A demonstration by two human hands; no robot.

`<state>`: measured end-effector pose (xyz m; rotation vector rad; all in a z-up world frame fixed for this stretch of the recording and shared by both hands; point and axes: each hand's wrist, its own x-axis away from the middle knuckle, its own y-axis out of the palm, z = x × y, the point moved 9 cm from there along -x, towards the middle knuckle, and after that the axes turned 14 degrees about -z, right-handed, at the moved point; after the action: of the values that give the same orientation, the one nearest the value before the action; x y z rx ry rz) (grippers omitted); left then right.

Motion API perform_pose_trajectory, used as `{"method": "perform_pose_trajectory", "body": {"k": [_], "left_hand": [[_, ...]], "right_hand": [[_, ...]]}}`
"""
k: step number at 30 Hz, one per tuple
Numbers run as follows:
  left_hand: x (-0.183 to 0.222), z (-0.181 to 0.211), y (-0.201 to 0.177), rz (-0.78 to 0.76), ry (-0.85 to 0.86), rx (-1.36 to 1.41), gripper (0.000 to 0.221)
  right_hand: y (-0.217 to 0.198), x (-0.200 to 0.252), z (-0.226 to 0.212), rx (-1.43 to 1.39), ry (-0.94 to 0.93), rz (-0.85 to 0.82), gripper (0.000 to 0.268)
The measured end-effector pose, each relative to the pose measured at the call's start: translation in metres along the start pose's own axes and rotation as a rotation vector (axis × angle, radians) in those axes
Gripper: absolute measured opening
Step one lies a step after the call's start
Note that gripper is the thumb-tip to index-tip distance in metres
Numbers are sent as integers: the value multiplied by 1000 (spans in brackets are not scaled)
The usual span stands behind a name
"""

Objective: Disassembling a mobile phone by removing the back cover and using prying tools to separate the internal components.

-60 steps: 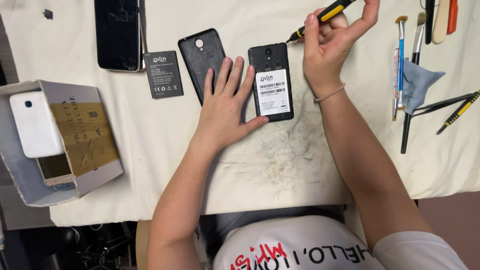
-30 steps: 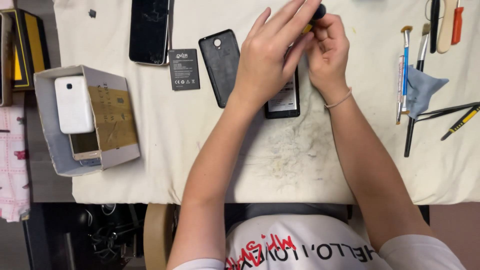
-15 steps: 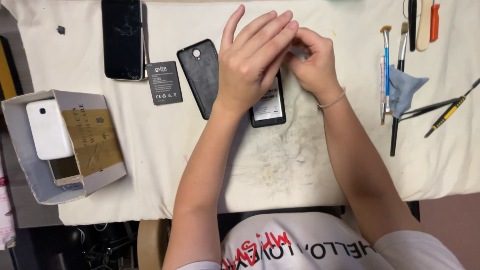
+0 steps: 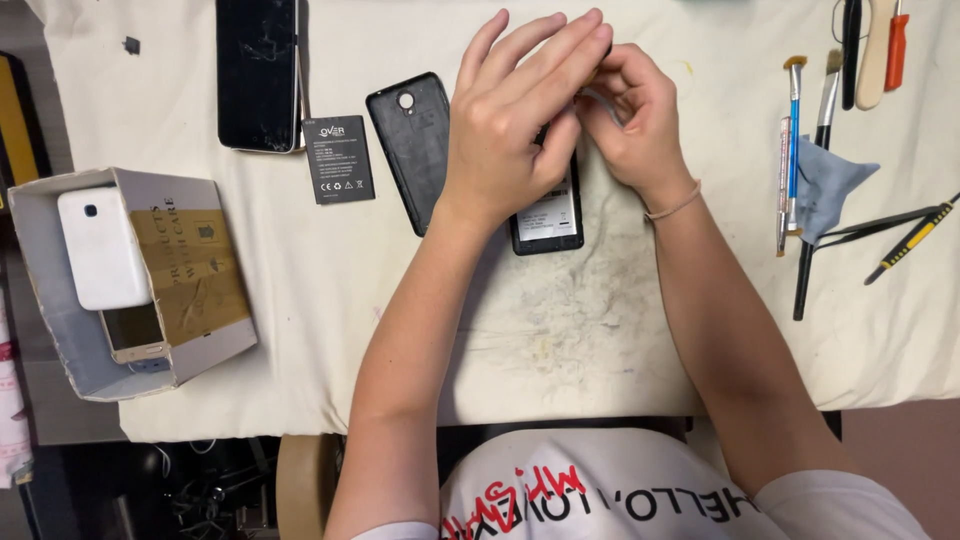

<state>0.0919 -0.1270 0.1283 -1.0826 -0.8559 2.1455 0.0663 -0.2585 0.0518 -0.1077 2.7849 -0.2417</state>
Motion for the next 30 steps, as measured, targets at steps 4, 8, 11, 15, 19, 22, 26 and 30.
{"method": "perform_pose_trajectory", "body": {"k": [4, 8, 11, 15, 19, 22, 26, 30], "left_hand": [[-1, 3, 3, -54, 7, -1, 59], [-1, 4, 0, -46, 44, -10, 56], [-2, 4, -1, -43, 44, -4, 57], [-1, 5, -1, -29, 57, 9, 52], [-1, 5, -1, -60, 44, 10, 57], [-2, 3, 0, -77, 32, -1, 57], [-2, 5, 2, -99, 52, -26, 58], [-2, 6, 1, -111, 44, -23, 57]], "right_hand": [[-2, -4, -14, 297, -54, 61, 28], [-3, -2, -3, 83, 18, 49, 26], [1, -2, -3, 15, 15, 13, 27], [-3, -4, -12, 387, -7, 103, 22], [0, -3, -7, 65, 4, 25, 34], [4, -3, -16, 240, -73, 15, 32], [-3, -2, -16, 378, -45, 101, 20], [2, -4, -26, 327, -86, 41, 11]]}}
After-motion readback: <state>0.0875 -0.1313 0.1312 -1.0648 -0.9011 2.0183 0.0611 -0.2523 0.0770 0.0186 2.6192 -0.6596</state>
